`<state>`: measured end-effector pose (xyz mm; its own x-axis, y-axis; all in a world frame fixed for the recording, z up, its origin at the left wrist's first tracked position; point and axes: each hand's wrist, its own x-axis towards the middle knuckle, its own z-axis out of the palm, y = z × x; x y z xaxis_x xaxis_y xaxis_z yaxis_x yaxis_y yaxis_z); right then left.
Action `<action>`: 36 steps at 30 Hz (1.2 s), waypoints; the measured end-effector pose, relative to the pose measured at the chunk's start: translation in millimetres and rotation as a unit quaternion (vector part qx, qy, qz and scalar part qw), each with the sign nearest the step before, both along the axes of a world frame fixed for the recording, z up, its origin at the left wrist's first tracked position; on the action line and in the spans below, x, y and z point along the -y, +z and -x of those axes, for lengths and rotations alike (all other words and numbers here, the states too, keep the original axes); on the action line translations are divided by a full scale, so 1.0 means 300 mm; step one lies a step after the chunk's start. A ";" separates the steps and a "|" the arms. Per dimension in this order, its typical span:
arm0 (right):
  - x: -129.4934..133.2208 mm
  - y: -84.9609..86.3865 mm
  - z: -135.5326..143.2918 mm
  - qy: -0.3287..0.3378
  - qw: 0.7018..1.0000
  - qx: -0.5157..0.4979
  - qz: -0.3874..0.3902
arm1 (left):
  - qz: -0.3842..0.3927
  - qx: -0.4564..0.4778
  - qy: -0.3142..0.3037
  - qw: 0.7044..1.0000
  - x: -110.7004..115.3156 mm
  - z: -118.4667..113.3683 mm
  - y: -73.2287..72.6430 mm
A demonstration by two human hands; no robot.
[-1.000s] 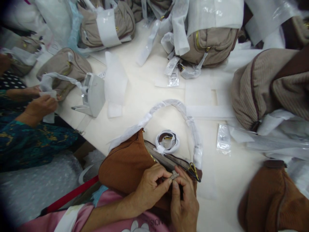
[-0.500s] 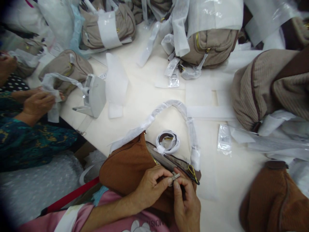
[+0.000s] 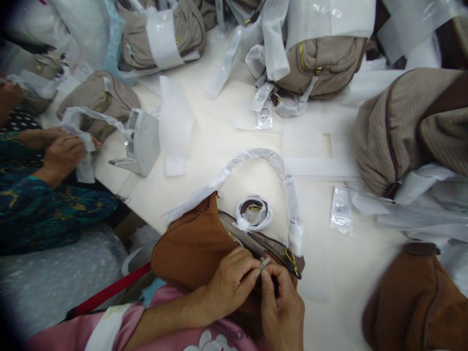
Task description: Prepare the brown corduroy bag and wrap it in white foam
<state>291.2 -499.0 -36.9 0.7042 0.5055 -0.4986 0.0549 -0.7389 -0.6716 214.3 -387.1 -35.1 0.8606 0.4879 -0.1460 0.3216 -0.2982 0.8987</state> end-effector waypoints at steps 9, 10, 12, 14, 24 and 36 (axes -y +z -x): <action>0.009 -0.055 -0.007 0.111 0.972 0.186 -0.091 | 0.044 -0.014 0.013 0.999 -0.009 0.006 -0.007; 0.008 -0.061 -0.003 0.117 0.964 0.211 -0.110 | 0.065 -0.023 0.026 0.997 -0.011 0.007 -0.004; 0.010 -0.067 0.000 0.124 0.951 0.249 -0.137 | 0.093 -0.039 0.037 0.994 -0.013 0.009 -0.001; 0.024 -0.059 -0.009 0.129 0.943 0.264 -0.157 | 0.098 -0.044 0.037 0.994 -0.013 0.012 -0.004; 0.128 0.034 -0.190 -0.217 0.944 -0.075 -0.237 | -0.080 0.062 -0.067 0.993 0.030 0.047 -0.009; -0.004 -0.038 -0.272 0.345 0.882 0.270 -0.173 | -0.277 0.131 -0.164 0.938 0.015 0.089 0.036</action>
